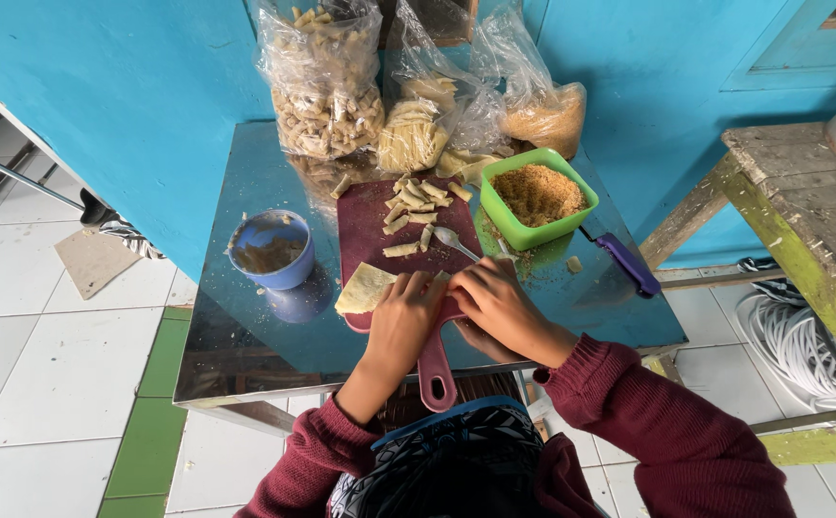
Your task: The person takes thin flat dough sheets from a pile, folds and rolls them by hand into small cylinders on a pink cutting board, and adds each finished roll to a growing pile of rolled pieces. They occasionally reach into a green container of brown crumbly filling while working.
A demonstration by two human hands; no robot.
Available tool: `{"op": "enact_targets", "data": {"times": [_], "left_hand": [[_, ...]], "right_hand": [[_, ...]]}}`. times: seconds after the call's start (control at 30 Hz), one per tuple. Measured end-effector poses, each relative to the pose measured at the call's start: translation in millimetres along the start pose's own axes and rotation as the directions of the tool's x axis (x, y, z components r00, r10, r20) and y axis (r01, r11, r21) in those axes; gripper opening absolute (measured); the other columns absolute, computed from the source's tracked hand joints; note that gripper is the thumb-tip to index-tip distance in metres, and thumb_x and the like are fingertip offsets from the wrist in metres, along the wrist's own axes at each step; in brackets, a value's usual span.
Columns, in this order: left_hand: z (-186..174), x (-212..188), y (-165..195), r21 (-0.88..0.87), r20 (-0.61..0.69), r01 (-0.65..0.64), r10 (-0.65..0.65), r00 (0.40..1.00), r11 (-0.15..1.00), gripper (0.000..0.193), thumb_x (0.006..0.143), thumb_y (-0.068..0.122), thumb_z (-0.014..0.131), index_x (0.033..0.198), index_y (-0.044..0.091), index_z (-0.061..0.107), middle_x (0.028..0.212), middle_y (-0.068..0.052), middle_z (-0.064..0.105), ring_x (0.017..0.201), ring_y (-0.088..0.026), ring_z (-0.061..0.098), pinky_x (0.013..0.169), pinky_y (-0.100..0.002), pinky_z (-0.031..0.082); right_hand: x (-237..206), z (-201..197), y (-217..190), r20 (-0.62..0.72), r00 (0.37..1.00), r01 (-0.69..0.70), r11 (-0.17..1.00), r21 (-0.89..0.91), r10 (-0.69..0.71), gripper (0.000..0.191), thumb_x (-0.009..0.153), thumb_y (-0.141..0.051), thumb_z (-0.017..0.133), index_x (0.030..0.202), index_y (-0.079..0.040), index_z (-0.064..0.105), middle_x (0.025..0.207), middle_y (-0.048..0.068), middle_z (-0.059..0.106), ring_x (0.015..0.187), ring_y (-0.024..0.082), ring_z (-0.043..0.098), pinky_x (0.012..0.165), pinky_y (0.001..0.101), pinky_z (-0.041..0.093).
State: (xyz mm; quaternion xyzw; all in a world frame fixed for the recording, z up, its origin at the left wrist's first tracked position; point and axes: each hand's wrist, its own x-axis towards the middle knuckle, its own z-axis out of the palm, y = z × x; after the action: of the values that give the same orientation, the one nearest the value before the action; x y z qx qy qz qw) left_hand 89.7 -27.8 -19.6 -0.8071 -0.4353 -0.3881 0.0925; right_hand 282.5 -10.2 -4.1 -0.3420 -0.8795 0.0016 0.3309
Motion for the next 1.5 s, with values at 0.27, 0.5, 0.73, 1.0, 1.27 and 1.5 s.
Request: {"op": "enact_targets", "data": {"times": [0.27, 0.5, 0.73, 1.0, 1.27, 1.5], "left_hand": [[-2.3, 11.0, -8.3, -0.243, 0.133, 0.265, -0.239, 0.962, 0.933, 0.017, 0.091, 0.017, 0.072, 0.106, 0.008, 0.070, 0.090, -0.007, 0.070, 0.084, -0.028, 0.069, 0.066, -0.041, 0.056], [7.7, 8.3, -2.4, 0.009, 0.065, 0.160, -0.161, 0.985, 0.987, 0.014, 0.088, 0.011, 0.068, 0.102, 0.011, 0.069, 0.096, -0.004, 0.071, 0.088, -0.023, 0.070, 0.066, -0.033, 0.059], [6.7, 3.4, -2.9, 0.008, 0.029, 0.091, -0.091, 0.995, 0.996, 0.027, 0.088, 0.009, 0.070, 0.114, 0.005, 0.068, 0.091, -0.007, 0.070, 0.085, -0.024, 0.069, 0.065, -0.034, 0.058], [15.9, 1.6, -3.6, 0.163, -0.014, -0.017, 0.020, 1.000, 0.986, 0.029, 0.082, 0.007, 0.067, 0.110, 0.004, 0.069, 0.116, -0.009, 0.074, 0.102, -0.023, 0.068, 0.089, -0.035, 0.055], [1.3, 8.0, -10.1, 0.217, -0.029, 0.071, -0.066, 0.997, 0.974, 0.038, 0.085, 0.008, 0.067, 0.122, 0.014, 0.073, 0.137, -0.002, 0.064, 0.121, -0.024, 0.058, 0.105, -0.042, 0.043], [-51.5, -10.2, -30.0, 0.154, 0.000, 0.325, -0.329, 0.944, 0.933, 0.034, 0.088, 0.004, 0.063, 0.120, 0.013, 0.071, 0.125, -0.005, 0.067, 0.110, -0.029, 0.062, 0.093, -0.043, 0.048]], "right_hand": [[5.2, 6.0, 6.0, -0.038, 0.999, 0.024, 0.994, -0.103, -0.028, 0.012, 0.085, -0.008, 0.071, 0.097, -0.007, 0.068, 0.097, 0.005, 0.062, 0.098, 0.026, 0.055, 0.092, 0.0420, 0.041], [8.5, -7.4, -7.9, 0.011, 0.988, 0.156, 0.978, -0.140, -0.157, 0.030, 0.083, -0.026, 0.071, 0.097, 0.000, 0.069, 0.100, 0.010, 0.064, 0.100, 0.025, 0.055, 0.088, 0.0434, 0.033], [9.6, -1.2, -1.7, -0.013, 0.996, 0.088, 0.979, -0.184, -0.092, 0.019, 0.085, -0.014, 0.067, 0.099, -0.004, 0.072, 0.107, 0.006, 0.064, 0.105, 0.026, 0.054, 0.095, 0.0429, 0.035], [8.7, 3.1, 2.0, 0.002, 0.996, 0.090, 0.946, -0.310, -0.094, 0.032, 0.081, -0.015, 0.066, 0.110, -0.002, 0.068, 0.109, 0.008, 0.067, 0.106, 0.024, 0.058, 0.097, 0.0467, 0.033], [8.3, 7.0, 4.6, 0.027, 0.990, 0.141, 0.907, -0.397, -0.141, 0.039, 0.082, -0.014, 0.067, 0.119, -0.004, 0.070, 0.115, 0.004, 0.069, 0.112, 0.020, 0.058, 0.104, 0.0518, 0.030], [23.5, 15.0, 16.1, 0.042, 0.991, 0.134, 0.897, -0.420, -0.128, 0.018, 0.086, -0.016, 0.071, 0.101, -0.007, 0.073, 0.108, 0.004, 0.067, 0.113, 0.023, 0.053, 0.101, 0.0503, 0.031]]}}
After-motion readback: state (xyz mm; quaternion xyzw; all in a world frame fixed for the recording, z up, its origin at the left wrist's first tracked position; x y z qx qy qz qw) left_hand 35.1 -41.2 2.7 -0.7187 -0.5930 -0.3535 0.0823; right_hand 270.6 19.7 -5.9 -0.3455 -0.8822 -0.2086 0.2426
